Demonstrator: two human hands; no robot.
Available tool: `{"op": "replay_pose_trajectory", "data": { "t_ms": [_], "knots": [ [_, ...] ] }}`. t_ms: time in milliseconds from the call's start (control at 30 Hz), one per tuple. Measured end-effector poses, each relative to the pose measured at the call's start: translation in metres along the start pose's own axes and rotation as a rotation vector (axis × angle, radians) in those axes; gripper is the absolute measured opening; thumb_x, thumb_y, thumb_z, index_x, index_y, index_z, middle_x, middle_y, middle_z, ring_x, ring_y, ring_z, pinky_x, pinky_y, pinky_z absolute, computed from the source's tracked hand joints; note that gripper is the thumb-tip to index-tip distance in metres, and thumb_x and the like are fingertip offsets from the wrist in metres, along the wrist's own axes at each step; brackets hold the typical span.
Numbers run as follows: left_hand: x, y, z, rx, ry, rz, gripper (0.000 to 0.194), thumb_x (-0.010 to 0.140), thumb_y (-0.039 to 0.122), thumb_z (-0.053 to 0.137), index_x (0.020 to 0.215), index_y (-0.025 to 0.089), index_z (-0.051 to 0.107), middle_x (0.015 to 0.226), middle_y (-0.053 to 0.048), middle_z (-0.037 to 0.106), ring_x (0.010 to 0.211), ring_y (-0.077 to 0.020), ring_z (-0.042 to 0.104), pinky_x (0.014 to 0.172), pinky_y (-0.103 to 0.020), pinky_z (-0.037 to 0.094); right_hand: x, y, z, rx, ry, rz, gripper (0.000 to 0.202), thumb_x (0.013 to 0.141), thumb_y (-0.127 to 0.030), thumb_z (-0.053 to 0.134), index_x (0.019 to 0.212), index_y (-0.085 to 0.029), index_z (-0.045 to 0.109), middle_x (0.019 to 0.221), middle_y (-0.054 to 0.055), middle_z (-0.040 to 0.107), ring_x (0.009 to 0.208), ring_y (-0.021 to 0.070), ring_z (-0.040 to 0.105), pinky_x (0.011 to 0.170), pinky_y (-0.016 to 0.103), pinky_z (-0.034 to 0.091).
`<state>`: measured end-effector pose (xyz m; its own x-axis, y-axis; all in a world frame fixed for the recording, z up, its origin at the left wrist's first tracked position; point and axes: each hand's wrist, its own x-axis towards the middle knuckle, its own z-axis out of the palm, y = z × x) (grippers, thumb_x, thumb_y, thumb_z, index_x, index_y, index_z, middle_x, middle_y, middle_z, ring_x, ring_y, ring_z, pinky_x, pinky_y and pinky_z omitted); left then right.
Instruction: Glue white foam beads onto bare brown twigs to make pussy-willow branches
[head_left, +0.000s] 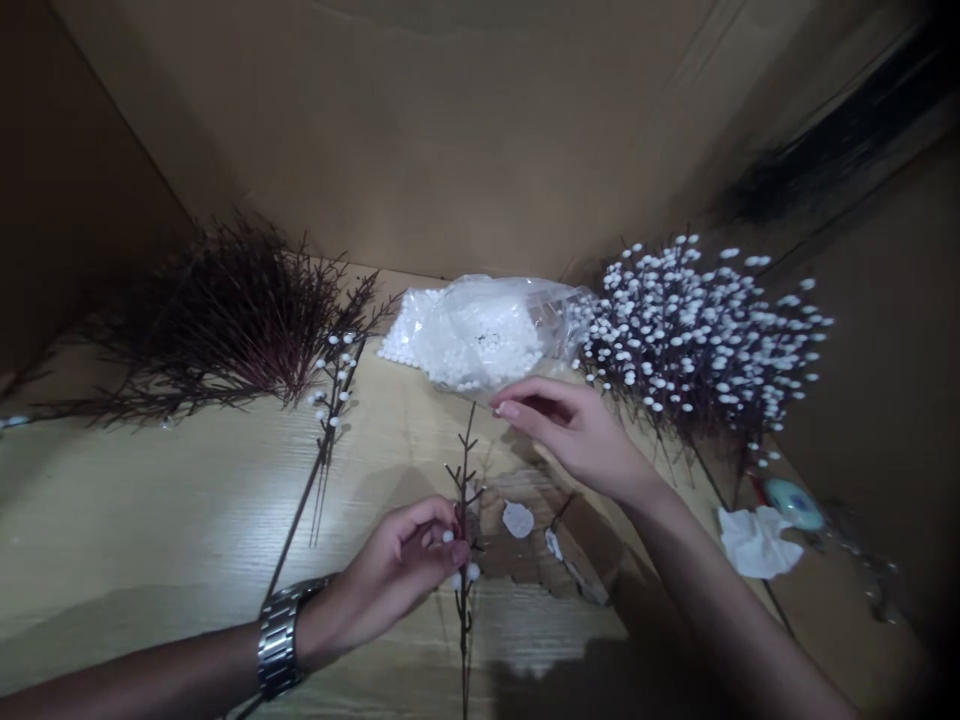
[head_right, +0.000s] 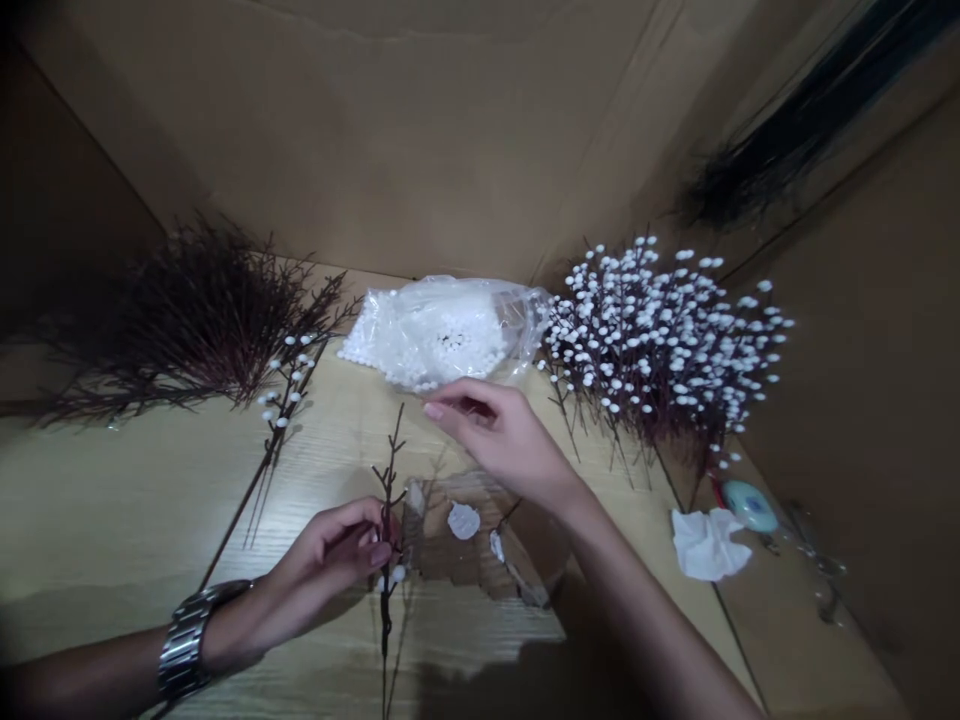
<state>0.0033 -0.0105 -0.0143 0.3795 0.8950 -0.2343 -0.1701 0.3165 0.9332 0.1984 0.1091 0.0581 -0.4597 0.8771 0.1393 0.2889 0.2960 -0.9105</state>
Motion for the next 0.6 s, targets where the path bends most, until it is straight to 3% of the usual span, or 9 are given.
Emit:
{"op": "replay_pose_trajectory", "data": {
  "t_ms": [133,400,500,600],
  "knots": [
    [0.001,-0.004,-0.001,0.006,0.015,0.007,0.028,0.091,0.043,0.066,0.085,0.017,0.057,0.075,0.003,0.049,0.072,-0.0142,0.043,0.066,-0.026,0.034,0.020,-0.011,0.010,0.072,-0.172,0.011,0.015,0.088,-0.034,0.068,0.086,-0.020,0.073,0.083,-0.001,0.072,0.076,0.0123,0.063,0.069,0.025,0.049],
    [0.000,-0.003,0.000,0.015,0.013,0.022,0.021,0.091,0.036,0.068,0.087,0.017,0.061,0.081,0.001,0.055,0.078,-0.0149,0.049,0.072,-0.028,0.038,0.020,-0.014,0.016,0.080,-0.148,-0.002,0.013,0.089,-0.031,0.067,0.083,-0.020,0.072,0.078,-0.003,0.069,0.070,0.0100,0.059,0.064,0.023,0.045],
    [0.000,-0.005,0.000,0.011,0.035,0.002,0.023,0.090,0.037,0.069,0.086,0.017,0.060,0.079,0.001,0.054,0.076,-0.0145,0.048,0.070,-0.027,0.037,0.018,-0.010,0.015,0.096,-0.092,-0.002,0.012,0.088,-0.031,0.068,0.085,-0.021,0.073,0.080,-0.003,0.071,0.072,0.0101,0.061,0.066,0.023,0.047],
    [0.000,-0.006,-0.001,-0.014,0.054,-0.009,0.026,0.088,0.040,0.070,0.084,0.017,0.058,0.079,0.002,0.053,0.074,-0.0142,0.047,0.068,-0.027,0.036,0.009,-0.003,0.011,0.116,0.083,-0.012,0.009,0.086,-0.029,0.071,0.090,-0.021,0.074,0.085,-0.001,0.073,0.076,0.0115,0.065,0.068,0.024,0.050]
  ]
}}
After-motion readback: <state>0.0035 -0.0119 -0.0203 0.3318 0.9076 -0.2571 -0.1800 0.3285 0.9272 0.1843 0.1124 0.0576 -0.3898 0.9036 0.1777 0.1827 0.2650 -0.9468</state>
